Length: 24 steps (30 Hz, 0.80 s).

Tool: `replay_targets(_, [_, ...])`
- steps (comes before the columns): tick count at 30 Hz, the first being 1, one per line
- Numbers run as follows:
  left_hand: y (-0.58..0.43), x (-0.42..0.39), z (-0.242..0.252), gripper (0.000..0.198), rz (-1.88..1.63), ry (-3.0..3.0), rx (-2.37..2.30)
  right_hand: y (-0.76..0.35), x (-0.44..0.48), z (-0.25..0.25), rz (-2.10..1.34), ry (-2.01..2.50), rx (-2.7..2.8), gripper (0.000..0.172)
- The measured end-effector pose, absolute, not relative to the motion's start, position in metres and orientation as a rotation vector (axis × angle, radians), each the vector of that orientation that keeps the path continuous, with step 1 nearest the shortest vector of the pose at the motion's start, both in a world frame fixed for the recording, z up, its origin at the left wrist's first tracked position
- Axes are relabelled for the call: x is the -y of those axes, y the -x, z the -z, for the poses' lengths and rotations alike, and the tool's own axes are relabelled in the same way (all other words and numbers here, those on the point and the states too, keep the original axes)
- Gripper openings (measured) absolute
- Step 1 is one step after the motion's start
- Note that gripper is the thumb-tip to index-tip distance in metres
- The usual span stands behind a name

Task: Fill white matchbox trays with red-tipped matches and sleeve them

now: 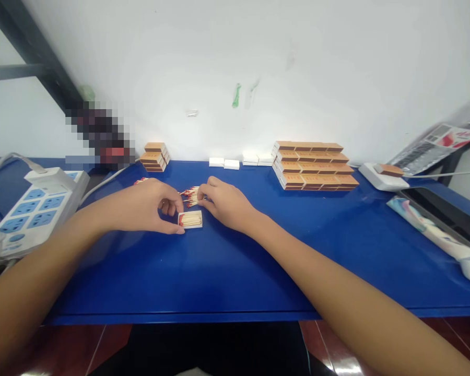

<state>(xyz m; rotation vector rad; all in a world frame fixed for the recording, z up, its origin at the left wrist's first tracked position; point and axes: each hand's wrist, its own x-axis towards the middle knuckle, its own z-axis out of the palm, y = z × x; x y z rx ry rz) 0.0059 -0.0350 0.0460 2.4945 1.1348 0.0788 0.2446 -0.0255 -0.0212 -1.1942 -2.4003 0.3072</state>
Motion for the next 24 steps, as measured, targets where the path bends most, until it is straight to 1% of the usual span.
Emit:
replay_targets(7, [-0.006,0.036,-0.047,0.036,-0.068,-2.499,-1.140,-0.245,0.027,0.016,-0.357,1.259,2.426,0.007])
replay_targets(14, [-0.006,0.036,-0.047,0.035,-0.066,-2.507,-1.138,-0.251,0.033,0.007,-0.400,1.263,2.425,0.010])
replay_targets(18, [-0.007,0.035,-0.046,0.034,-0.078,-2.547,-1.148,-0.253,0.041,0.000,-0.368,1.226,2.407,0.010])
replay_targets(24, [-0.007,0.033,-0.042,0.036,-0.124,-2.574,-1.132,-0.244,0.055,0.001,-0.384,1.135,2.468,0.006])
